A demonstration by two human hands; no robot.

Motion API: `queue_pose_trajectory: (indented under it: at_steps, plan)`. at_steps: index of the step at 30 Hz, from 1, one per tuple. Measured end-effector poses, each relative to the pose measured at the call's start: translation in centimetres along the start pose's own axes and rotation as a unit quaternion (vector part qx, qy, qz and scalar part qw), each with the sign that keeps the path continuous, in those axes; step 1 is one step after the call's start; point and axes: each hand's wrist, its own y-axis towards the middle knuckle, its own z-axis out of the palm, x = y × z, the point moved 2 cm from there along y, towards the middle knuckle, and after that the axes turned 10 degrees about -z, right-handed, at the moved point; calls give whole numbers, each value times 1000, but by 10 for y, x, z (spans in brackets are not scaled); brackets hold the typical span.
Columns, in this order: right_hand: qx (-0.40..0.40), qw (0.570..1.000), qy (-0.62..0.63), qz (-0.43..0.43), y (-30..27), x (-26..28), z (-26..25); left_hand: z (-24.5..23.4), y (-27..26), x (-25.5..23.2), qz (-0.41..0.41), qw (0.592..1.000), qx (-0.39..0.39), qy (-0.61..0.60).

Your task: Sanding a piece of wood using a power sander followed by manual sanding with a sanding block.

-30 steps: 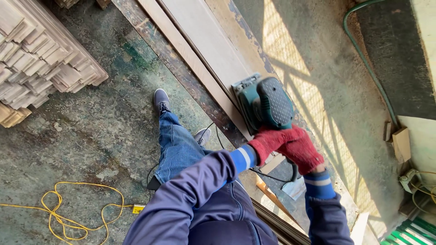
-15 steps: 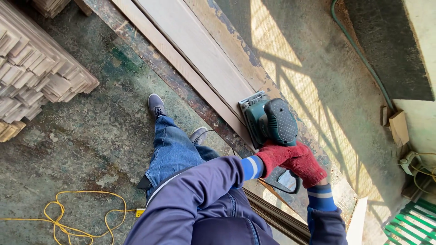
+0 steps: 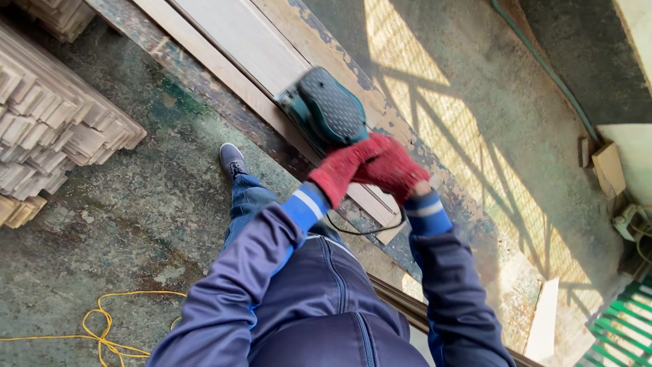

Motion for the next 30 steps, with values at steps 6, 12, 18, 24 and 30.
queue_pose_trajectory:
  at_steps: [6,12,18,24,30]
  plan:
    - [8,990,-98,97,27,-26,15,-13,24,-9,-41,998,-32,47]
    - [11,991,-114,62,-25,8,2,1,46,47,-67,998,9,-5]
    - [-24,980,23,197,-83,-9,-10,23,36,115,-229,971,65,-2]
    - [-39,966,-3,254,-139,-41,-14,45,16,165,-302,943,120,-76]
    - [-52,954,5,294,-182,-36,-34,83,17,238,-265,950,152,57]
